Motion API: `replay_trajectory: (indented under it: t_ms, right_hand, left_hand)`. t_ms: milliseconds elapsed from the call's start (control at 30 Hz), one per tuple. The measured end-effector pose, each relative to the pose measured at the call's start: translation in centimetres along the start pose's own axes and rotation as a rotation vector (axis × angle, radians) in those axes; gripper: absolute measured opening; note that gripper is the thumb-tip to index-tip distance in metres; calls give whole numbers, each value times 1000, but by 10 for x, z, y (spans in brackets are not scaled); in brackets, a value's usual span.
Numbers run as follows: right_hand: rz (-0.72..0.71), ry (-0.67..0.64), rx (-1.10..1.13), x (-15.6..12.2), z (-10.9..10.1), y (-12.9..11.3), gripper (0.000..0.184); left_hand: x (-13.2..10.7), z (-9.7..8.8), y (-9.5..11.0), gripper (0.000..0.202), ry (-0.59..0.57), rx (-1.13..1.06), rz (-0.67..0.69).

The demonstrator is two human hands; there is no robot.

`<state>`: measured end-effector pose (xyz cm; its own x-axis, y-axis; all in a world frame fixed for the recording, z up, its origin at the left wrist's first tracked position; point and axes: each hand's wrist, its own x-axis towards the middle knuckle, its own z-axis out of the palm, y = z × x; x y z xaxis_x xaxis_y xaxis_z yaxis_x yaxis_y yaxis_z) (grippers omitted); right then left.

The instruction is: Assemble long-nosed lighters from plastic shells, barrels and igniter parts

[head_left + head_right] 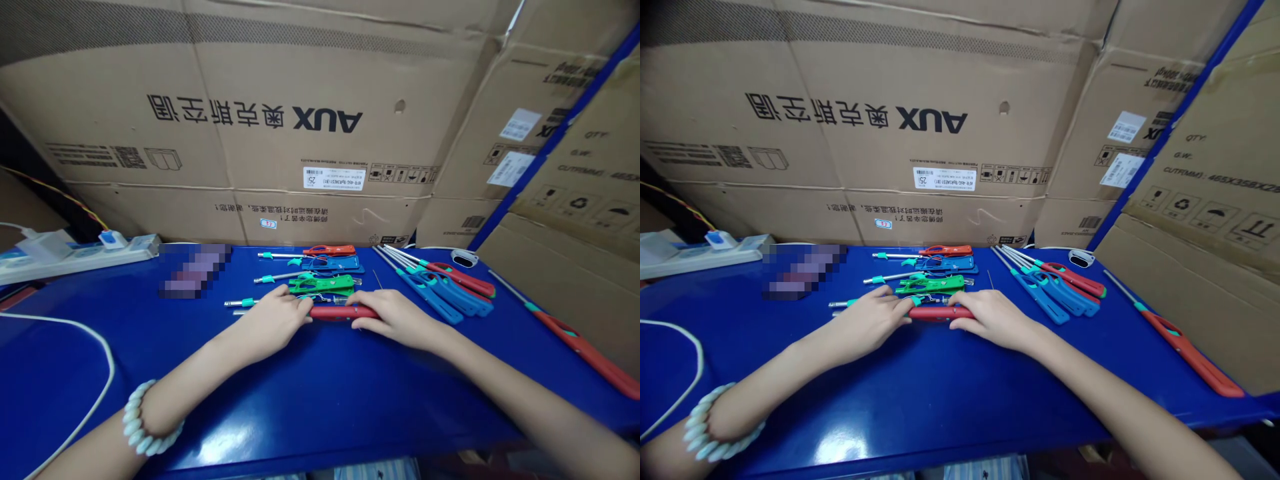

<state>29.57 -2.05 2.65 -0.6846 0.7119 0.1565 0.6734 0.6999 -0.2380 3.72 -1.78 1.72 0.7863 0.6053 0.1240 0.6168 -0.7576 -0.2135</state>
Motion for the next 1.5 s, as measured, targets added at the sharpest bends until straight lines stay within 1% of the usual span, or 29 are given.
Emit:
replay_trajectory:
  t_ms: [67, 133, 200, 300, 433, 533, 600, 667, 733, 767, 833, 900, 967, 1067, 1100, 1167, 1233, 1267, 1333, 1400, 1500]
  right_hand:
    - [23, 12, 133, -1, -10, 7, 23]
    - [59, 27, 247, -3, -17, 14, 22]
    - [98, 3, 382, -4, -20, 18, 24]
    - [136, -33, 543, -4, -18, 17, 26]
    - [169, -25, 624, -4, -16, 13, 25]
    - [177, 14, 651, -3, -16, 13, 23]
    - [164, 74, 610, -3, -15, 14, 21]
    - [123, 175, 512, -3, -12, 12, 20]
    - [41, 284, 410, -4, -6, 8, 19]
    - [-7, 317, 376, -4, -2, 5, 19]
    - [-107, 343, 336, -5, 6, 0, 19]
    - [-185, 358, 286, -5, 14, -4, 17]
    - [-227, 350, 260, -4, 18, -6, 14]
    - [-226, 265, 242, -3, 17, -4, 12]
    - [-218, 222, 222, -3, 16, -3, 15]
    - [-196, 148, 163, -3, 13, 0, 29]
    - [-154, 114, 115, -2, 9, 4, 40]
    - [-126, 110, 100, -2, 7, 5, 40]
    - [-80, 117, 78, -2, 4, 9, 31]
    - [-69, 102, 50, -1, 1, 11, 20]
    - [-86, 12, 32, 0, 1, 11, 13]
  left_hand:
    - [-2, -5, -7, 19, -28, -29, -56]
    - [-4, -9, -11, 25, -35, -74, -84]
    - [-5, -11, -13, 27, -31, -121, -82]
    - [-5, -12, -12, 28, -11, -174, -62]
    - [-3, -11, -13, 35, 4, -180, -52]
    - [-2, -12, -15, 32, 2, -194, -70]
    - [-3, -12, -15, 27, 21, -227, -75]
    - [-3, -11, -12, 24, 64, -284, -49]
    - [-3, -10, -5, 28, 116, -359, -5]
    - [-3, -9, 0, 30, 142, -394, 11]
    - [-2, -8, 8, 30, 184, -491, 30]
    - [-1, -7, 15, 30, 200, -595, 37]
    - [0, -7, 19, 29, 177, -676, 38]
    - [0, -5, 19, 28, 138, -707, 48]
    - [0, -4, 19, 28, 133, -689, 52]
    - [0, -2, 17, 29, 129, -625, 60]
    - [1, -1, 16, 29, 113, -544, 68]
    - [1, -1, 15, 28, 103, -504, 72]
    - [1, -1, 14, 26, 82, -444, 79]
    - [1, -1, 13, 25, 54, -420, 85]
    - [0, 0, 13, 26, 12, -415, 86]
